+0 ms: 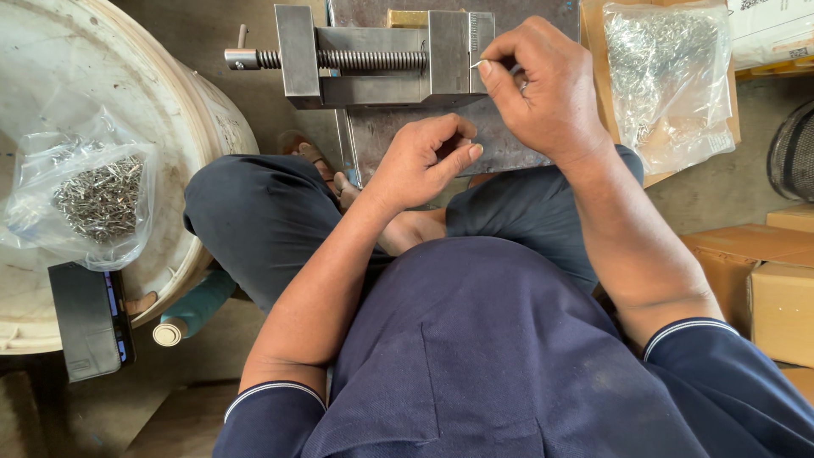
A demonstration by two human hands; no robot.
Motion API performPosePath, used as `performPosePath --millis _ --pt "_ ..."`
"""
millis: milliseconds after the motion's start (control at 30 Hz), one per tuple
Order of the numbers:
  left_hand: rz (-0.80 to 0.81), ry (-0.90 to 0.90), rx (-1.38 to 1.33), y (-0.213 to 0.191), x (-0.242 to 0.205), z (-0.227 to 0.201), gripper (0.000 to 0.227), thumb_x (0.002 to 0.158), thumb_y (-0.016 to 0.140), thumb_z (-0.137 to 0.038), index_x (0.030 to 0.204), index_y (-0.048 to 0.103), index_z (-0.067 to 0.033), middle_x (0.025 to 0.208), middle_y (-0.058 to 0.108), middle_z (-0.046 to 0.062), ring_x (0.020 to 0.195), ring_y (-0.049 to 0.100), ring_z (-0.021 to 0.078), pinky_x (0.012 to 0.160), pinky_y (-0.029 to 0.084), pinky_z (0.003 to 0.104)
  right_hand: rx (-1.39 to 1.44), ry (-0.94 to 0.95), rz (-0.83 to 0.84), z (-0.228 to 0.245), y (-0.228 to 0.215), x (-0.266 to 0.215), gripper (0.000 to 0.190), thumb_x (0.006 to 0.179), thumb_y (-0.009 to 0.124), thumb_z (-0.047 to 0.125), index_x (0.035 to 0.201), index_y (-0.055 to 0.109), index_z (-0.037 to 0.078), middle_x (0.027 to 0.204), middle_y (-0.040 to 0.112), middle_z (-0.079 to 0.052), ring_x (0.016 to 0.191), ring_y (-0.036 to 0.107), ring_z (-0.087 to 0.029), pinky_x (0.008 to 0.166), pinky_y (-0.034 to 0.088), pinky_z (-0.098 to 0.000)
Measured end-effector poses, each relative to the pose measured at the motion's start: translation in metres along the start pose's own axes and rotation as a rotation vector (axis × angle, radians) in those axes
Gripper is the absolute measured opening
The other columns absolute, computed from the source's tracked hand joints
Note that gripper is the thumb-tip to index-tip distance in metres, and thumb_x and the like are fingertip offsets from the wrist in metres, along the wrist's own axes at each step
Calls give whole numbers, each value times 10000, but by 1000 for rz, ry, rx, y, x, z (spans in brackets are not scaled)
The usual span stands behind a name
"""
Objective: The person sits on the floor and assembles small metal pins by hand, placing them into a metal jig. They handle the pins individually, arranging them in the device, and occasionally adjust the jig's position.
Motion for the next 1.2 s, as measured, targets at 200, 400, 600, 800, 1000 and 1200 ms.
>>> performPosePath --millis 200,400,600,800,1000,1200 --pt "1 -13 -24 1 -1 -1 184 976 731 -193 1029 648 -38 734 576 16 662 534 119 615 460 286 -172 -103 37 20 -4 10 42 1045 761 47 1040 719 51 939 643 -78 823 646 -241 706 499 -350" --pt "-1 -57 -33 3 -2 3 189 983 737 -189 1049 654 -32 758 589 19 669 543 102 621 474 275 -217 -212 27 30 -8 2 67 989 738 1 1048 715 25 988 647 -90 867 657 -257 732 519 -354" --pt "-18 -7 48 3 -1 0 167 987 735 -161 1040 652 -26 813 616 35 707 562 108 657 485 265 -133 26 -112 -52 -24 -35 97 1043 735 -13 1133 735 23 1027 697 -100 929 671 -244 789 530 -340" --pt "-10 -34 20 10 0 4 120 994 731 -103 1030 649 -22 829 610 29 721 540 105 670 476 257 123 336 -255 -138 -17 -85 105 1009 738 17 1112 745 36 935 636 -95 773 621 -212 686 494 -330" --pt "-1 -48 59 14 2 0 127 992 736 -109 1018 647 -22 827 616 24 725 541 99 678 480 257 -115 138 -106 -106 -9 -76 112 981 812 81 1079 758 79 901 620 -50 776 639 -217 692 489 -350" --pt "-2 -52 107 14 3 -1 136 987 744 -117 1033 656 -23 830 635 44 727 572 124 684 496 267 -281 42 -84 -78 -8 -70 97 994 814 134 958 728 106 886 620 -41 889 638 -256 758 494 -387"
Point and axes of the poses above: each hand's wrist, its own x-axis towards the middle knuckle, its own y-axis out of the palm, z = x × y, the point moved 10 cm from there along x, towards the middle knuckle
